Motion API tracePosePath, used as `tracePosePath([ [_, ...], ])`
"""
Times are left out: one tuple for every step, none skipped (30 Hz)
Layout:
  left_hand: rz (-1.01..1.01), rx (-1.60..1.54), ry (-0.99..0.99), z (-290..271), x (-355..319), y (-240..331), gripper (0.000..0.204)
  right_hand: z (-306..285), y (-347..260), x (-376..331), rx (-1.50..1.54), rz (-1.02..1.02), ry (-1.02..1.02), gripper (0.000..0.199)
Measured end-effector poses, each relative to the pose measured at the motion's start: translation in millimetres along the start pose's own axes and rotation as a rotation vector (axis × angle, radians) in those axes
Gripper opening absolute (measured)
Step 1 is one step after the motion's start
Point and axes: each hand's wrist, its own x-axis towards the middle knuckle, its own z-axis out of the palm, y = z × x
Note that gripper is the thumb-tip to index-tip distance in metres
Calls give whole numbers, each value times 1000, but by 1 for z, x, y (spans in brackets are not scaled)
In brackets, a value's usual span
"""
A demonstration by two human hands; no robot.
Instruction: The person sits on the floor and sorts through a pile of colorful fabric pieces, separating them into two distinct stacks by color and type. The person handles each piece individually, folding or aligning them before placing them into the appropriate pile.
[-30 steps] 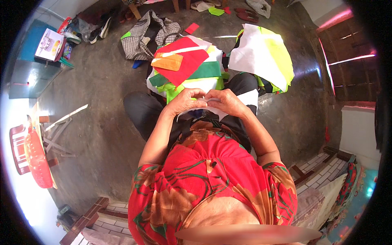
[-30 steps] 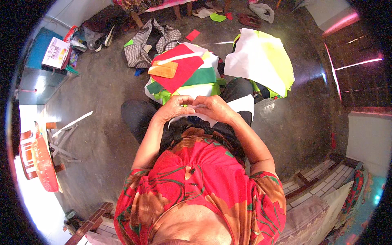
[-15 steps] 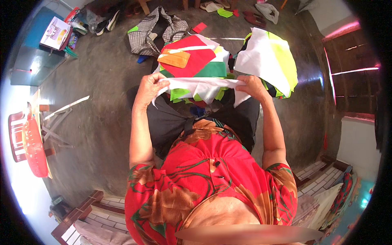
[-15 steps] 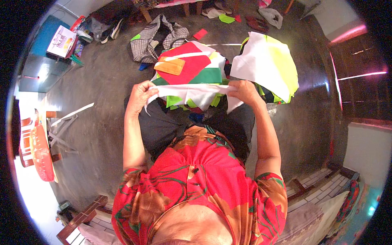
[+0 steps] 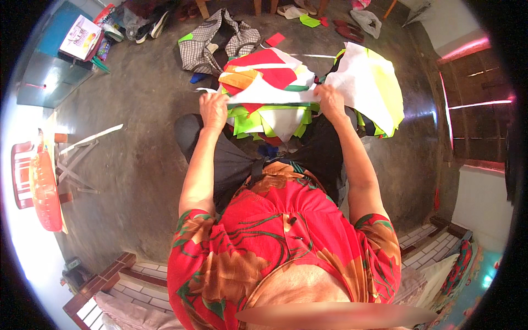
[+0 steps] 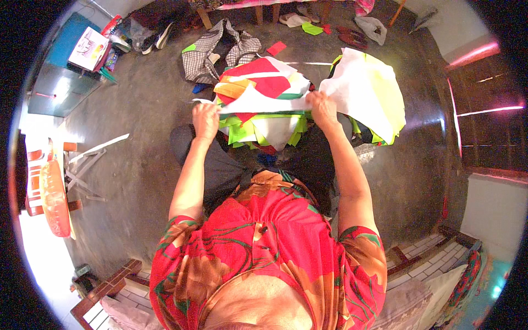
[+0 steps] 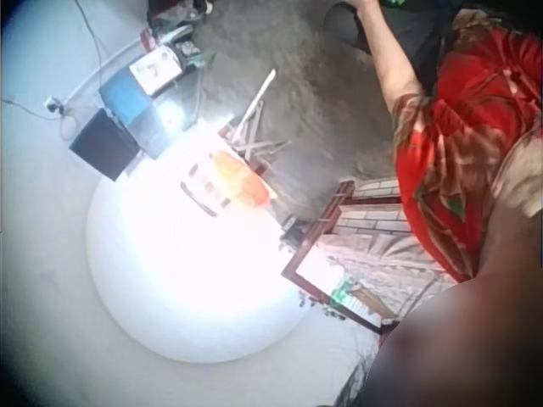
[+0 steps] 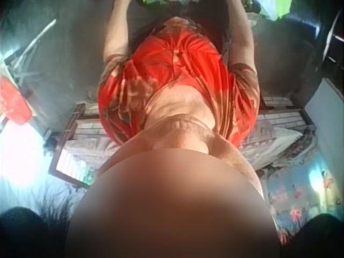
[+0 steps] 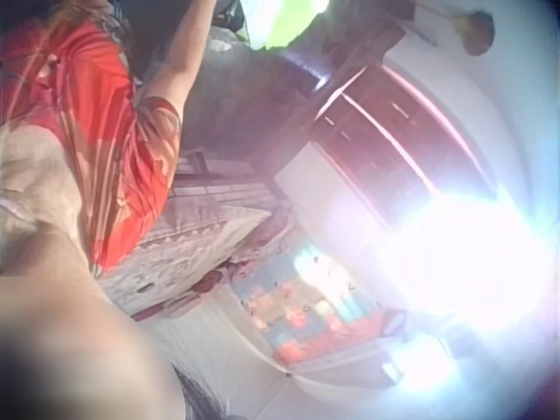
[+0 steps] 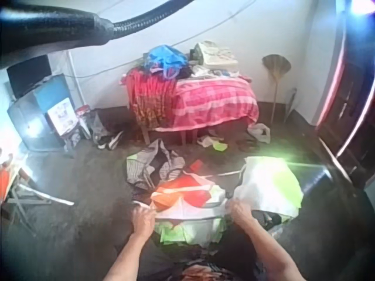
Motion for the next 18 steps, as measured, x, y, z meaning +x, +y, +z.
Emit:
tracePosePath([
  [-6, -5, -114, 13, -14, -2, 13, 17, 10, -11, -22, -39, -97, 18],
  [26, 41, -275, 14, -22, -1, 16, 18, 9, -11, -7, -37, -201, 20],
  [-45, 30, -490, 17, -27, -1, 19, 19, 8, -12, 7, -35, -304, 22],
  [-80, 7, -518, 20, -30, -1, 19, 21, 7, -12, 22, -32, -408, 24],
  [-113, -17, -545, 21, -29, 0, 20, 17, 3, -11, 25, -7, -421, 24],
  [-126, -15, -569, 21, -29, 0, 20, 14, -1, -10, 28, 18, -435, 25],
  [-139, -14, -592, 20, -30, -1, 21, 11, -5, -9, 30, 44, -449, 26],
  [-145, -12, -616, 19, -30, 0, 21, 12, -5, -10, 18, 36, -447, 26],
  [-184, -9, -642, 20, -29, 0, 23, 14, -4, -11, 6, 29, -444, 26],
  [-221, -5, -668, 22, -29, 1, 25, 15, -4, -13, -6, 23, -442, 26],
  [-259, 3, -694, 25, -31, 0, 27, 16, -7, -13, -20, 12, -455, 26],
  [-243, -12, -675, 28, -33, -2, 30, 14, -9, -12, -41, 9, -464, 26],
  [-225, -28, -657, 28, -36, -6, 33, 11, -12, -11, -62, 8, -472, 27],
  [-203, -33, -688, 26, -29, 5, 27, 19, -2, -17, -80, -1, -456, 26],
  [-220, -34, -722, 29, -32, -4, 24, 17, -8, -12, -102, -13, -520, 28],
  [-237, -12, -748, 28, -27, 4, 22, 21, -4, -13, -174, -22, -589, 29],
  [-256, -11, -757, 29, -29, -3, 22, 27, -4, -15, -131, -50, -505, 20],
  [-227, -24, -739, 29, -33, -8, 22, 30, -6, -13, -128, -90, -525, 20],
])
